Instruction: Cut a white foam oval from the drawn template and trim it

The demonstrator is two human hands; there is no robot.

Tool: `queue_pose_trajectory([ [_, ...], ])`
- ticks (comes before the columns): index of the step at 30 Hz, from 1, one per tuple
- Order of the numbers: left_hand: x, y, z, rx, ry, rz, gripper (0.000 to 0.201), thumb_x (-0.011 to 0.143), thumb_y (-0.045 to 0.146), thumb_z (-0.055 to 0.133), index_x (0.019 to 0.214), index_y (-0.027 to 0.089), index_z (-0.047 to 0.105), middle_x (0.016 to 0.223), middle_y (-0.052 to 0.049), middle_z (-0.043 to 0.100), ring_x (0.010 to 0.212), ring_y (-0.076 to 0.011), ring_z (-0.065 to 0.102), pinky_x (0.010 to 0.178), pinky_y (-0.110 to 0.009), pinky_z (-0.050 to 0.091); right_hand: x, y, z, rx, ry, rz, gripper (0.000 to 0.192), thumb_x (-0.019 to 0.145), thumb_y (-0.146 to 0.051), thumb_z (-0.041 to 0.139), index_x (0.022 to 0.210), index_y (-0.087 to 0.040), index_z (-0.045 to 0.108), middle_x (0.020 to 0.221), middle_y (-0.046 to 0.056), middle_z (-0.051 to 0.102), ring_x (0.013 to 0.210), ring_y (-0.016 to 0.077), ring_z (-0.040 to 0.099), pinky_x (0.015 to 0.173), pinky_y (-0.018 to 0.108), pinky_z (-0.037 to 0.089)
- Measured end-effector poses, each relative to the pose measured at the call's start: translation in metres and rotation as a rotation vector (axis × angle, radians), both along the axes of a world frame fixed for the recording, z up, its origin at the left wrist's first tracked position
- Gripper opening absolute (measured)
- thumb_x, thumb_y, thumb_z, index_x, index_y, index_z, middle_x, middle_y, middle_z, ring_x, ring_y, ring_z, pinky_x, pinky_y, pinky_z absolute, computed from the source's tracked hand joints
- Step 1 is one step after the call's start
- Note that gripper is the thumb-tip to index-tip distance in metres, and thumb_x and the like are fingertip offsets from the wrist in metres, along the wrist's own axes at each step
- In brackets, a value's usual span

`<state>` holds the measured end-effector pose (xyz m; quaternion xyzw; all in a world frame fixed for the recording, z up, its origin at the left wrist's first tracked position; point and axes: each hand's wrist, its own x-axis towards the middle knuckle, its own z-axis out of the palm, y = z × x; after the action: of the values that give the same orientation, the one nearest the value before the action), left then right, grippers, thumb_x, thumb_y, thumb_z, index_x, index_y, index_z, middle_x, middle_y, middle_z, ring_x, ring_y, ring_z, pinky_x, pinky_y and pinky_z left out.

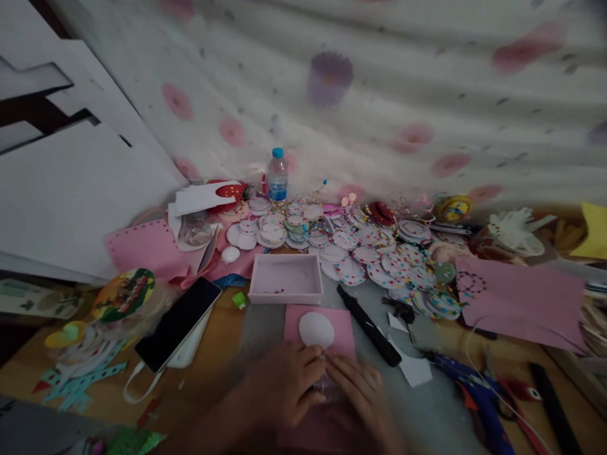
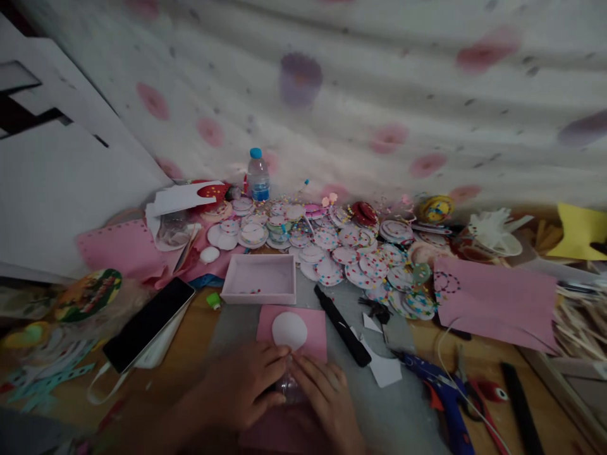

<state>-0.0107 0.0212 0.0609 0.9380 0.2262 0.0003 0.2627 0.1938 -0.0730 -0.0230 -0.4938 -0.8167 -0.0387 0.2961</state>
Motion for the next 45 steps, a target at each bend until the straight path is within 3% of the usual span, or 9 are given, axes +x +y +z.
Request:
queue_pose_trajectory([
  [5, -0.001, -0.001, 0.0, 0.021, -0.025, -0.001, 0.03, 0.088, 0.036, 0.055, 0.113, 0.019, 0.054, 0.12, -0.01, 0.059, 0.106, -0.0265, 0.057, 0.091, -0.04, 0.046, -0.003, -0.002, 0.003, 0.006, -0.005, -0.002, 0.047, 0.095, -0.041, 0.048, 0.137, -0.018, 0.046, 0.115, 0.01, 0.07, 0.106, 0.0215, 0.064, 0.082, 0.035, 0.047],
  [13, -0.004, 0.005, -0.001, 0.06, -0.059, -0.052, 0.027, 0.088, 0.036, 0.056, 0.107, 0.018, 0.054, 0.11, -0.009, 0.062, 0.098, -0.0255, 0.059, 0.085, -0.037, 0.048, -0.002, -0.006, -0.01, 0.004, -0.052, -0.028, 0.056, 0.09, -0.046, 0.055, 0.138, -0.019, 0.044, 0.121, 0.012, 0.066, 0.114, 0.0241, 0.059, 0.085, 0.038, 0.049],
  [31, -0.001, 0.02, -0.001, -0.025, -0.097, -0.144, 0.025, 0.091, 0.031, 0.052, 0.113, 0.019, 0.052, 0.116, -0.01, 0.059, 0.104, -0.0242, 0.058, 0.09, -0.037, 0.048, -0.012, -0.004, 0.002, -0.03, -0.081, -0.114, 0.056, 0.093, -0.049, 0.049, 0.139, -0.018, 0.044, 0.128, 0.013, 0.062, 0.119, 0.0227, 0.053, 0.092, 0.039, 0.044],
  [39, 0.001, 0.016, -0.003, 0.092, -0.071, -0.039, 0.031, 0.087, 0.04, 0.058, 0.109, 0.019, 0.059, 0.119, -0.011, 0.061, 0.104, -0.0272, 0.058, 0.09, -0.042, 0.047, -0.009, -0.002, 0.004, -0.015, 0.024, -0.063, 0.047, 0.096, -0.042, 0.047, 0.133, -0.014, 0.05, 0.13, 0.012, 0.061, 0.118, 0.0225, 0.053, 0.09, 0.037, 0.041],
  [45, 0.001, 0.01, -0.005, 0.16, -0.039, -0.034, 0.038, 0.09, 0.044, 0.05, 0.114, 0.016, 0.057, 0.113, -0.014, 0.063, 0.098, -0.0267, 0.06, 0.085, -0.039, 0.048, -0.008, -0.001, 0.004, -0.008, 0.139, -0.05, 0.039, 0.101, -0.034, 0.036, 0.132, -0.017, 0.052, 0.127, 0.008, 0.064, 0.113, 0.0208, 0.057, 0.087, 0.035, 0.04],
])
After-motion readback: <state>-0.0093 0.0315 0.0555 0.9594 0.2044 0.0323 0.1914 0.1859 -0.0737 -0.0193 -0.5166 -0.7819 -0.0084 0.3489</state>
